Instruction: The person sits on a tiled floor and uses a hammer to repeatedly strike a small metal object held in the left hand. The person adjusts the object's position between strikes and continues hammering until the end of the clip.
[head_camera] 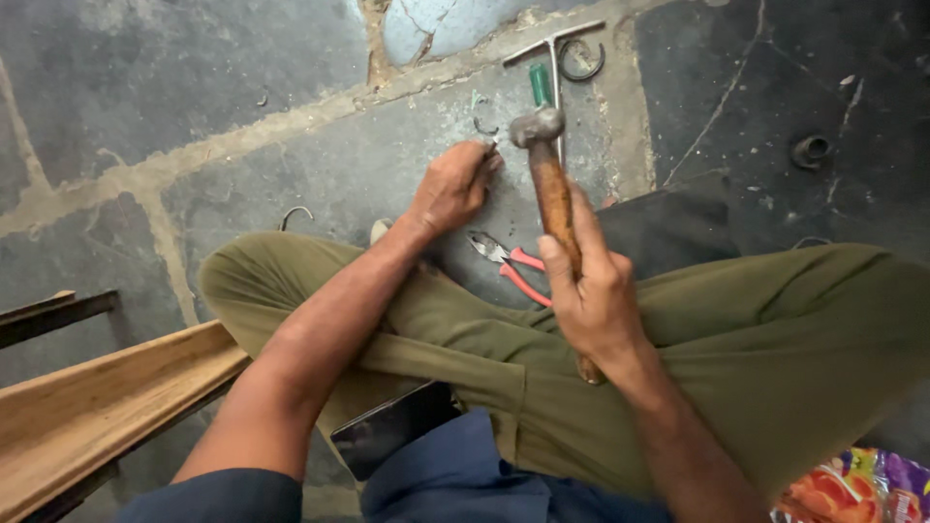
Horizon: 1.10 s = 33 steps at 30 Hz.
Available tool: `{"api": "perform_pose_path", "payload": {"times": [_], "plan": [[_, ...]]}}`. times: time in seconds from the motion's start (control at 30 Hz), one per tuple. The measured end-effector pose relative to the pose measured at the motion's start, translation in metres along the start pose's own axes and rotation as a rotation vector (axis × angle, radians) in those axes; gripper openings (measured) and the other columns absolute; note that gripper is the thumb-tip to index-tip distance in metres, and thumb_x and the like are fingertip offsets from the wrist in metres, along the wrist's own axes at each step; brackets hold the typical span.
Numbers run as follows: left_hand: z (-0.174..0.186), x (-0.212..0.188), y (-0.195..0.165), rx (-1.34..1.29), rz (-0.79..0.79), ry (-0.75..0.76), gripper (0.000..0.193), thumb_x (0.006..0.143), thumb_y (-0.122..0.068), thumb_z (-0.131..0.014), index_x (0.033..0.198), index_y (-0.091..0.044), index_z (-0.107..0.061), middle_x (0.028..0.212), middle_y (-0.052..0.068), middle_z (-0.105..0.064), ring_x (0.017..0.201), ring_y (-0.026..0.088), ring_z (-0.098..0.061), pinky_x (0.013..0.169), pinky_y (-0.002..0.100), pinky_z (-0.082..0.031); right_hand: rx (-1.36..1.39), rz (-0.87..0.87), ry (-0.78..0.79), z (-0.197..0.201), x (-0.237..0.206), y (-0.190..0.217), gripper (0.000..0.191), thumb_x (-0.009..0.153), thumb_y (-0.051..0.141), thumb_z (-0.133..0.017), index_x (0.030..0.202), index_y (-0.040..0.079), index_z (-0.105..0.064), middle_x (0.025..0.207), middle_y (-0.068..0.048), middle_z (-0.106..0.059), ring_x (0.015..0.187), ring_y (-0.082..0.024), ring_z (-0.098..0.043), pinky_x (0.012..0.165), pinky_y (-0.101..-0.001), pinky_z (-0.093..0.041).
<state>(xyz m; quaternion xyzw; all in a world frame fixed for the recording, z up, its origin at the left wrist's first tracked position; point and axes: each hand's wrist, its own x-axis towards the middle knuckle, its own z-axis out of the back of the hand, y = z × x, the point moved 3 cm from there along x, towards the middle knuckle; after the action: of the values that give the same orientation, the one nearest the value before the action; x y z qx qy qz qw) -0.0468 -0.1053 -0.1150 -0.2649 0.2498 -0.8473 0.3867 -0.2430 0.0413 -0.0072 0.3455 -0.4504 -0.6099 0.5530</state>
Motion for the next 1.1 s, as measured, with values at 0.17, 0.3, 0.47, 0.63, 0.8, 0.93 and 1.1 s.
{"api": "perform_pose_path", "payload": {"times": [0.17, 0.3, 0.47, 0.63, 0.8, 0.93, 1.1], "plan": [[0.004, -0.001, -0.003, -0.024, -0.104, -0.024, 0.016, 0.096, -0.007, -0.064, 0.111, -0.003, -0.06, 0.099, 0.021, -0.064, 0.094, 0.043, -0.065, 0.081, 0.048, -0.052, -0.016, -0.11, 0.047, 0.003, 0.011, 0.026, 0.057, 0.105, 0.023, -0.058, 0.156, 0.001, -0.042, 0.089, -0.022, -0.072, 0.079, -0.028, -0.076, 0.07, -0.0397, -0.057], [0.0, -0.003, 0.003, -0.001, -0.116, -0.039, 0.014, 0.098, -0.01, -0.065, 0.11, -0.004, -0.06, 0.099, 0.021, -0.065, 0.093, 0.042, -0.065, 0.081, 0.048, -0.053, 0.162, -0.219, -0.13, 0.025, -0.007, 0.054, 0.063, 0.104, 0.023, -0.056, 0.163, 0.006, -0.037, 0.079, -0.016, -0.07, 0.059, -0.022, -0.064, 0.058, -0.0365, -0.055], [-0.001, -0.003, 0.008, -0.005, -0.088, 0.011, 0.012, 0.099, -0.009, -0.065, 0.108, -0.004, -0.06, 0.095, 0.021, -0.064, 0.091, 0.042, -0.064, 0.08, 0.049, -0.052, 0.051, 0.171, -0.159, 0.013, -0.004, 0.055, 0.049, 0.117, 0.021, -0.055, 0.16, 0.008, -0.036, 0.126, -0.024, -0.065, 0.108, -0.03, -0.067, 0.087, -0.0347, -0.059], [-0.001, 0.001, 0.001, -0.023, -0.067, -0.034, 0.013, 0.098, -0.011, -0.062, 0.109, -0.004, -0.059, 0.095, 0.021, -0.064, 0.09, 0.044, -0.064, 0.078, 0.049, -0.052, -0.026, -0.022, 0.007, 0.0, 0.005, 0.023, 0.055, 0.109, 0.022, -0.056, 0.157, 0.002, -0.04, 0.103, -0.023, -0.073, 0.089, -0.03, -0.076, 0.072, -0.0406, -0.059], [-0.001, -0.002, 0.003, -0.151, 0.222, -0.016, 0.011, 0.104, -0.014, -0.059, 0.106, -0.004, -0.059, 0.089, 0.018, -0.068, 0.081, 0.038, -0.068, 0.073, 0.046, -0.054, 0.058, -0.246, -0.052, 0.013, 0.002, 0.016, 0.056, 0.106, 0.026, -0.055, 0.157, 0.005, -0.042, 0.073, -0.012, -0.066, 0.057, -0.023, -0.066, 0.055, -0.0371, -0.054], [0.0, 0.001, 0.0, -0.062, 0.147, -0.009, 0.011, 0.104, -0.014, -0.06, 0.104, -0.004, -0.059, 0.088, 0.018, -0.068, 0.083, 0.039, -0.068, 0.074, 0.046, -0.053, 0.038, -0.2, -0.086, 0.022, 0.008, 0.014, 0.055, 0.108, 0.027, -0.054, 0.156, 0.004, -0.042, 0.074, -0.008, -0.067, 0.06, -0.017, -0.068, 0.057, -0.0336, -0.055], [-0.001, -0.001, -0.003, -0.039, 0.058, -0.044, 0.013, 0.105, -0.015, -0.06, 0.106, -0.003, -0.057, 0.094, 0.018, -0.069, 0.088, 0.039, -0.068, 0.077, 0.046, -0.053, -0.043, -0.039, -0.081, 0.018, 0.005, 0.01, 0.054, 0.11, 0.024, -0.056, 0.157, 0.001, -0.042, 0.09, -0.018, -0.071, 0.079, -0.027, -0.075, 0.071, -0.0388, -0.057]]}}
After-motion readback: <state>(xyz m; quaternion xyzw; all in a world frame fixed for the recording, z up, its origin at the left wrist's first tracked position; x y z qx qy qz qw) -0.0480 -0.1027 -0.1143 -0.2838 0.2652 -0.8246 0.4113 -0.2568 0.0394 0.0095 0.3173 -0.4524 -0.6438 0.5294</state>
